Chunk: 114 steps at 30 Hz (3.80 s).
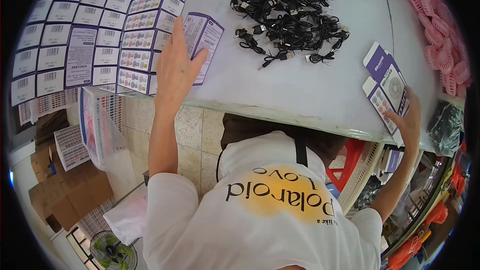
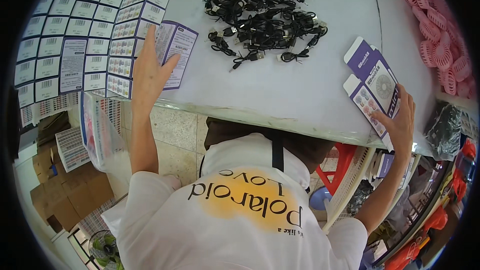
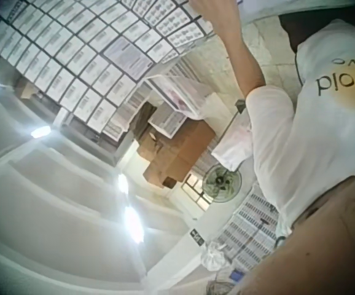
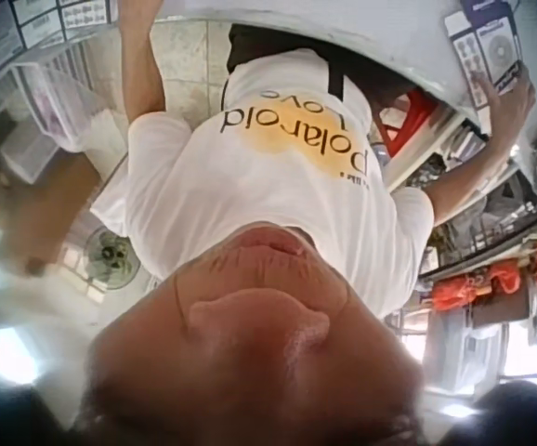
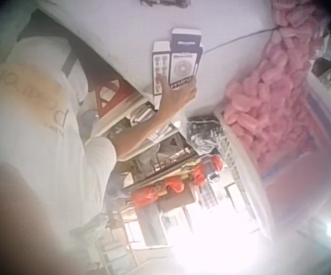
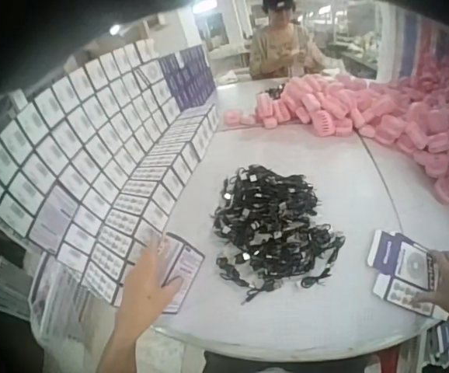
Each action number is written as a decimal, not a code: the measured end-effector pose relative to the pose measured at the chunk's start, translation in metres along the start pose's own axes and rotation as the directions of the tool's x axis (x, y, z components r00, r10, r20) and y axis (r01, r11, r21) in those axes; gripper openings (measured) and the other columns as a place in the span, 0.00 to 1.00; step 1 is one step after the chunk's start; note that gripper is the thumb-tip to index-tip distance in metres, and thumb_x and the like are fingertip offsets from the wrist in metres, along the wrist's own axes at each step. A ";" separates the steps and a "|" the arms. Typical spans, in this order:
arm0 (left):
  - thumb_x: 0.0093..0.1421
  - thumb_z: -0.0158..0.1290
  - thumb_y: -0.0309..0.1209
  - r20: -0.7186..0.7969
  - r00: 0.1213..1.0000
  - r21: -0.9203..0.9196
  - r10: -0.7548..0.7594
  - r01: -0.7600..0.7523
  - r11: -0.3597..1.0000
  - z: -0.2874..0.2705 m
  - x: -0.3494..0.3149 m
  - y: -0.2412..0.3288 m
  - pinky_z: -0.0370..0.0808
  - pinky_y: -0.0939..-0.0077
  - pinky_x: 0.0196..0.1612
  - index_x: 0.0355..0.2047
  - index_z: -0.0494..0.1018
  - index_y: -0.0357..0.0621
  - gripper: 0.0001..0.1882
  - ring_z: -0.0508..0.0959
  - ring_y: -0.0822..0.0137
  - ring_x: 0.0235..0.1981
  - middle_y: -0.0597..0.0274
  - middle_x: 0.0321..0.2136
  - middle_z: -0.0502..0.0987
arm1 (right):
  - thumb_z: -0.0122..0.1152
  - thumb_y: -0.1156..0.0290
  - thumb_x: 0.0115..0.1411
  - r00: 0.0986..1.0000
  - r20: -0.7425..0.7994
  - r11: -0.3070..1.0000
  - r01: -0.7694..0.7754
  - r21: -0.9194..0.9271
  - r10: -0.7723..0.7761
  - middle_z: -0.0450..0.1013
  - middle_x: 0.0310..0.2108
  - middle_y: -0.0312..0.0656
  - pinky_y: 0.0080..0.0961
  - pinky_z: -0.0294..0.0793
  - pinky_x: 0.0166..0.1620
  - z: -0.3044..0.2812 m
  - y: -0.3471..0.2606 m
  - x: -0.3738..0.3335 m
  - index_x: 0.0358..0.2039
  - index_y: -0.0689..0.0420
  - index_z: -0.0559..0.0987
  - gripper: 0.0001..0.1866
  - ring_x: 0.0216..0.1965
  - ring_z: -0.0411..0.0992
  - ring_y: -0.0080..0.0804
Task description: Packing mini handheld fans and their accessories into retail boxes.
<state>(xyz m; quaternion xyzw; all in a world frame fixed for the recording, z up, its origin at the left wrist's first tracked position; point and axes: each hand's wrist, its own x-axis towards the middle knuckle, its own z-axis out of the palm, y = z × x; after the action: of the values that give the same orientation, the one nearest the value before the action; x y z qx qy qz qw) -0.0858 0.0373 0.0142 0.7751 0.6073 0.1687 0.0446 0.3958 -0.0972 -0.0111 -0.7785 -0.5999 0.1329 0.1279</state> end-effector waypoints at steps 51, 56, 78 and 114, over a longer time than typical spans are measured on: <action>0.27 0.70 0.41 0.232 0.616 -0.329 0.753 -0.678 0.657 0.024 -0.015 0.183 0.54 0.45 0.56 0.63 0.50 0.44 0.61 0.55 0.40 0.59 0.36 0.56 0.55 | 0.56 0.80 0.54 0.908 0.026 0.723 0.316 0.614 -0.419 0.75 0.38 0.46 0.18 0.70 0.37 -0.019 -0.106 0.026 0.52 0.63 0.69 0.23 0.34 0.70 0.20; 0.24 0.71 0.40 0.137 0.747 -0.283 0.651 -0.600 0.748 0.016 -0.020 0.166 0.55 0.51 0.55 0.60 0.54 0.41 0.60 0.57 0.42 0.56 0.39 0.55 0.55 | 0.58 0.77 0.54 0.930 0.303 0.530 -0.153 0.834 -0.207 0.75 0.39 0.47 0.18 0.71 0.40 -0.011 -0.083 -0.014 0.56 0.66 0.64 0.28 0.37 0.72 0.23; 0.25 0.71 0.42 0.095 0.804 -0.302 0.587 -0.538 0.787 0.012 -0.041 0.128 0.55 0.48 0.56 0.61 0.52 0.39 0.61 0.56 0.41 0.57 0.39 0.57 0.53 | 0.60 0.79 0.51 0.877 0.301 0.396 -0.142 0.907 -0.375 0.74 0.42 0.39 0.19 0.70 0.44 0.016 -0.137 -0.013 0.52 0.65 0.69 0.26 0.40 0.71 0.18; 0.52 0.59 0.27 -0.243 0.902 -0.808 0.357 -0.392 0.440 -0.009 -0.022 0.118 0.70 0.71 0.45 0.42 0.71 0.43 0.16 0.74 0.58 0.39 0.52 0.42 0.72 | 0.65 0.75 0.50 0.793 -0.362 0.417 0.578 0.701 -0.490 0.68 0.49 0.47 0.25 0.70 0.47 0.018 -0.196 -0.017 0.47 0.60 0.66 0.24 0.45 0.69 0.32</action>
<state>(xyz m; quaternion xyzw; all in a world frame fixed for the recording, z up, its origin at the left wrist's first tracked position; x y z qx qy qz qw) 0.0159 -0.0159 0.0507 0.7670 0.2639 0.4591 0.3624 0.2086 -0.0642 0.0435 -0.4143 -0.6870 0.2937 0.5197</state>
